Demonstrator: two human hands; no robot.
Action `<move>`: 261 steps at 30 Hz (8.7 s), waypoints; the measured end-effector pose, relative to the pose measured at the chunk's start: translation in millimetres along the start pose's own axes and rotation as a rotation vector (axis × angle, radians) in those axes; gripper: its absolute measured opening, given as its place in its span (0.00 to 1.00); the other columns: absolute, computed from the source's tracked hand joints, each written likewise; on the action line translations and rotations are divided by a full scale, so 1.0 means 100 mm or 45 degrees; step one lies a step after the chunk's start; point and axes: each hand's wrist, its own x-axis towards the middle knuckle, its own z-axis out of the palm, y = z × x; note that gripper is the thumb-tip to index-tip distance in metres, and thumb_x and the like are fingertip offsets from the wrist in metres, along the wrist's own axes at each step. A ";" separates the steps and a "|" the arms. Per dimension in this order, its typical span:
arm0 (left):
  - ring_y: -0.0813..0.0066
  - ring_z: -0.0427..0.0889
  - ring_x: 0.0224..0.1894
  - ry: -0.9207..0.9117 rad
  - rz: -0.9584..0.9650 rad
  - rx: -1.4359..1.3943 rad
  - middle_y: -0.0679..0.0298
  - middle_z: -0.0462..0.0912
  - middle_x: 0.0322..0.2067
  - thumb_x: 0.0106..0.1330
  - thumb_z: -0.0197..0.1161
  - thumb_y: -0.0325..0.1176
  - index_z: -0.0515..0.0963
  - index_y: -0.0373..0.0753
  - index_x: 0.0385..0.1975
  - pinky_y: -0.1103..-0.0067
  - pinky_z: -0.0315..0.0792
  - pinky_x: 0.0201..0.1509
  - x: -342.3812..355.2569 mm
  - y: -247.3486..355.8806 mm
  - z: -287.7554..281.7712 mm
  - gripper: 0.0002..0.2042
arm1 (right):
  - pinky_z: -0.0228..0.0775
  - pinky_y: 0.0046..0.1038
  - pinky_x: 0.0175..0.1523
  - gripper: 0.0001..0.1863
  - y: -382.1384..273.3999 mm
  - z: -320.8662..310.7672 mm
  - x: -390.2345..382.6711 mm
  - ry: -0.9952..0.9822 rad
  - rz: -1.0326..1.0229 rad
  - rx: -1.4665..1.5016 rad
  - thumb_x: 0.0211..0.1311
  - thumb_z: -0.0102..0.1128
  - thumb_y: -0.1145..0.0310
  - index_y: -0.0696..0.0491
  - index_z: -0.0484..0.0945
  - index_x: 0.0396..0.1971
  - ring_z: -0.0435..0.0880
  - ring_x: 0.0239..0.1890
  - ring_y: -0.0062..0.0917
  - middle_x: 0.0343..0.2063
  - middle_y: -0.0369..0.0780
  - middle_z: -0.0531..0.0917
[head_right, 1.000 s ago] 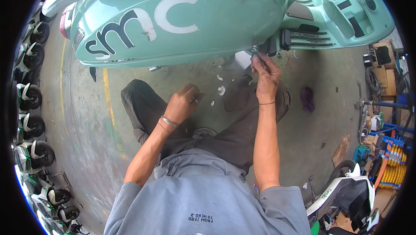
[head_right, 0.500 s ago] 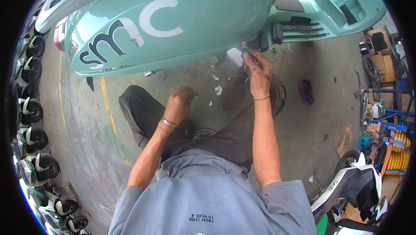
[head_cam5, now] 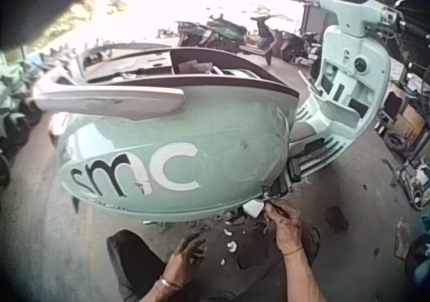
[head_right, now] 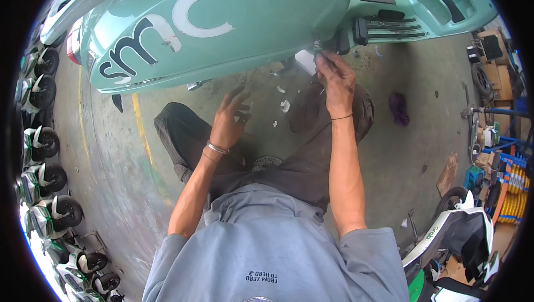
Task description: The person peels off an adhesive decal from the side panel of a light green electric scooter and uses their fingers to scrape away the remaining residue.
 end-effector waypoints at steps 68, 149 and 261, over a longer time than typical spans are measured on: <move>0.71 0.82 0.30 0.273 -0.161 -0.336 0.56 0.84 0.31 0.65 0.64 0.41 0.80 0.28 0.36 0.75 0.75 0.34 0.19 0.73 -0.26 0.17 | 0.67 0.19 0.31 0.09 -0.42 0.58 -0.33 -0.002 -0.424 -0.273 0.61 0.62 0.73 0.55 0.81 0.41 0.77 0.28 0.18 0.30 0.36 0.81; 0.86 0.68 0.13 0.741 -0.223 -1.251 0.70 0.73 0.12 0.63 0.67 0.33 0.78 0.30 0.22 0.85 0.61 0.15 0.96 1.57 -0.43 0.13 | 0.73 0.18 0.39 0.11 -1.37 1.56 0.27 -0.128 -0.732 -0.598 0.57 0.67 0.75 0.61 0.78 0.39 0.81 0.35 0.17 0.31 0.38 0.82; 0.83 0.71 0.15 0.877 -0.080 -1.066 0.60 0.84 0.24 0.63 0.65 0.33 0.80 0.30 0.28 0.85 0.61 0.16 0.97 1.50 -0.49 0.10 | 0.71 0.19 0.39 0.09 -1.14 1.53 0.22 -0.035 -0.718 -0.433 0.56 0.67 0.73 0.60 0.77 0.34 0.79 0.32 0.17 0.30 0.37 0.82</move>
